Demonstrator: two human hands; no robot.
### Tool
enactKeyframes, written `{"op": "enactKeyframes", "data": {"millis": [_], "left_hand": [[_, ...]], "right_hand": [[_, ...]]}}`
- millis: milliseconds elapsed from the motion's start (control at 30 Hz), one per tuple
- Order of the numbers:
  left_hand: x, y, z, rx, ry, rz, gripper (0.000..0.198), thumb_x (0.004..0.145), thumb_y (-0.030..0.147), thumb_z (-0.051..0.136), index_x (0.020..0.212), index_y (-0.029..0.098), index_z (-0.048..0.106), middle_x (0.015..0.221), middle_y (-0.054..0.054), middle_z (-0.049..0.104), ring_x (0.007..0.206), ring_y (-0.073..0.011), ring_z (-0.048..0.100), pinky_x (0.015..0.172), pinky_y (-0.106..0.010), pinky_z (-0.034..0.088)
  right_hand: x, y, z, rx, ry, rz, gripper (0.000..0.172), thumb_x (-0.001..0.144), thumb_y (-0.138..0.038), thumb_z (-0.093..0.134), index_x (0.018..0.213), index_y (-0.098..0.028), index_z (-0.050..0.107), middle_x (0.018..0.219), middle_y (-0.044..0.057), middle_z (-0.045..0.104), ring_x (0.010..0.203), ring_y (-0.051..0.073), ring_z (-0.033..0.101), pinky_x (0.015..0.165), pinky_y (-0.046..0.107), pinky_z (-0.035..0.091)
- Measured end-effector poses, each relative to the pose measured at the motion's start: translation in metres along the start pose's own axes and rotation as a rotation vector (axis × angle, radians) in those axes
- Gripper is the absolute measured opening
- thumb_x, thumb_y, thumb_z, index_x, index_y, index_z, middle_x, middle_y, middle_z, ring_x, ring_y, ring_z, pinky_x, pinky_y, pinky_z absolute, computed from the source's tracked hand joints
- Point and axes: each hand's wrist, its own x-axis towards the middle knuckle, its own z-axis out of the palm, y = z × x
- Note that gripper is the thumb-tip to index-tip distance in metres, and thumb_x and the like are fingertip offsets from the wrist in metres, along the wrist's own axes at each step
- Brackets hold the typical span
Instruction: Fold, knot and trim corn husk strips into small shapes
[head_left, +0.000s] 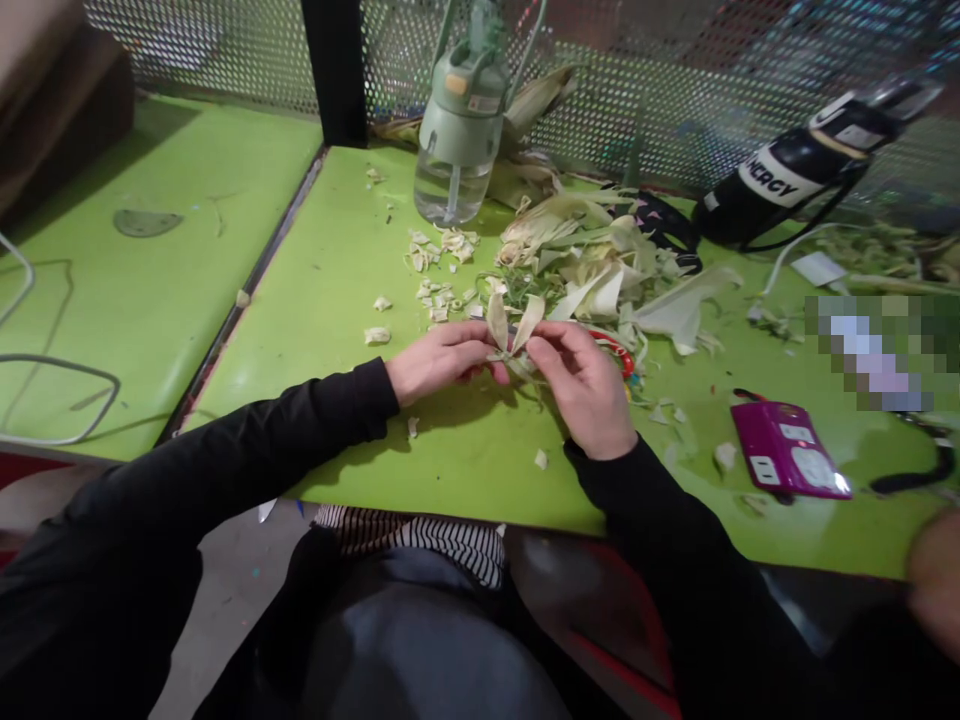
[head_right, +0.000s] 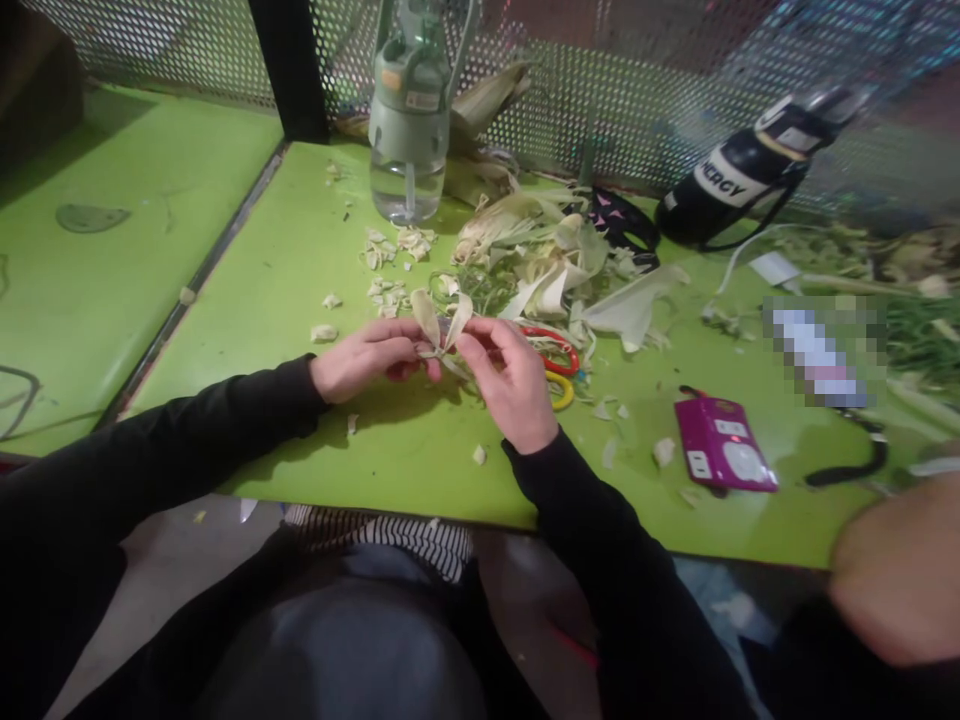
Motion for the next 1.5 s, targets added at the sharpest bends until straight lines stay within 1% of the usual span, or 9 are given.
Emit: {"op": "enactKeyframes", "data": {"millis": [100,300,467,833,967,1067,1167,1400,1500], "left_hand": [[-0.001,0.000,0.001,-0.036,-0.015,-0.020,0.013,0.087,0.009,0.048,0.084,0.011,0.060,0.078,-0.004,0.068,0.055,-0.0065,0.044,0.053,-0.020,0.036],[0.001,-0.005,0.006,-0.021,-0.060,-0.027,0.008,0.088,0.017,0.061,0.082,0.011,0.061,0.072,-0.001,0.066,0.061,-0.0066,0.054,0.061,-0.021,0.041],[-0.001,-0.007,0.013,0.001,-0.048,-0.056,0.008,0.085,0.009,0.059,0.077,0.011,0.062,0.070,0.001,0.067,0.062,-0.0058,0.056,0.067,-0.021,0.045],[-0.005,-0.012,0.025,-0.302,0.049,-0.151,0.009,0.092,0.017,0.059,0.085,0.010,0.061,0.078,-0.004,0.070,0.057,-0.0053,0.055,0.060,-0.022,0.046],[-0.005,-0.008,0.024,-0.536,0.204,-0.178,0.013,0.099,0.021,0.051,0.092,0.012,0.059,0.083,-0.006,0.071,0.071,-0.0098,0.066,0.075,-0.027,0.053],[-0.003,-0.008,0.022,-0.588,0.293,-0.155,0.009,0.097,0.020,0.055,0.089,0.016,0.055,0.080,-0.001,0.069,0.073,-0.0096,0.065,0.076,-0.026,0.053],[-0.002,-0.011,0.020,-0.614,0.292,-0.148,0.009,0.095,0.018,0.058,0.086,0.016,0.056,0.080,0.001,0.067,0.073,-0.0076,0.063,0.078,-0.023,0.051],[-0.003,-0.012,0.021,-0.541,0.214,-0.078,0.008,0.084,0.007,0.065,0.084,0.012,0.060,0.069,0.004,0.060,0.061,-0.0045,0.055,0.064,-0.019,0.045],[-0.003,-0.010,0.018,-0.406,0.171,-0.038,0.008,0.085,0.005,0.064,0.083,0.012,0.059,0.067,0.004,0.059,0.059,-0.0048,0.055,0.064,-0.020,0.046]], "right_hand": [[0.000,0.001,0.001,0.003,-0.020,0.014,0.028,0.086,-0.049,0.069,0.081,-0.021,0.067,0.082,0.002,0.067,0.073,0.016,0.061,0.071,0.031,0.050],[-0.001,0.001,0.004,0.075,-0.053,-0.005,0.023,0.083,-0.046,0.072,0.090,-0.023,0.072,0.089,0.001,0.070,0.078,0.017,0.064,0.073,0.033,0.052],[-0.002,-0.003,0.006,0.040,0.040,-0.063,0.010,0.084,-0.032,0.072,0.077,-0.025,0.069,0.080,-0.003,0.068,0.078,0.016,0.063,0.083,0.034,0.051],[0.003,0.002,0.003,0.096,0.076,0.021,0.020,0.092,-0.043,0.062,0.096,-0.025,0.069,0.088,0.000,0.067,0.078,0.015,0.062,0.075,0.031,0.052],[0.001,0.004,-0.004,-0.142,0.284,-0.202,0.018,0.091,-0.036,0.065,0.104,-0.024,0.063,0.098,0.004,0.063,0.078,0.016,0.058,0.069,0.033,0.050],[-0.004,0.001,-0.003,-0.415,0.122,-0.524,0.010,0.089,-0.022,0.064,0.098,-0.026,0.064,0.093,0.004,0.063,0.083,0.020,0.060,0.071,0.036,0.050],[-0.007,-0.001,0.001,-0.578,-0.064,-0.701,0.024,0.090,-0.015,0.059,0.109,-0.029,0.065,0.102,0.005,0.067,0.095,0.022,0.062,0.079,0.039,0.051],[-0.008,-0.003,0.003,-0.570,0.016,-0.825,0.019,0.088,-0.015,0.065,0.103,-0.025,0.065,0.098,0.005,0.073,0.087,0.021,0.064,0.076,0.037,0.050],[-0.008,-0.005,0.003,-0.505,0.093,-0.707,0.011,0.086,-0.018,0.066,0.094,-0.023,0.062,0.101,0.007,0.070,0.092,0.023,0.064,0.081,0.039,0.051]]}}
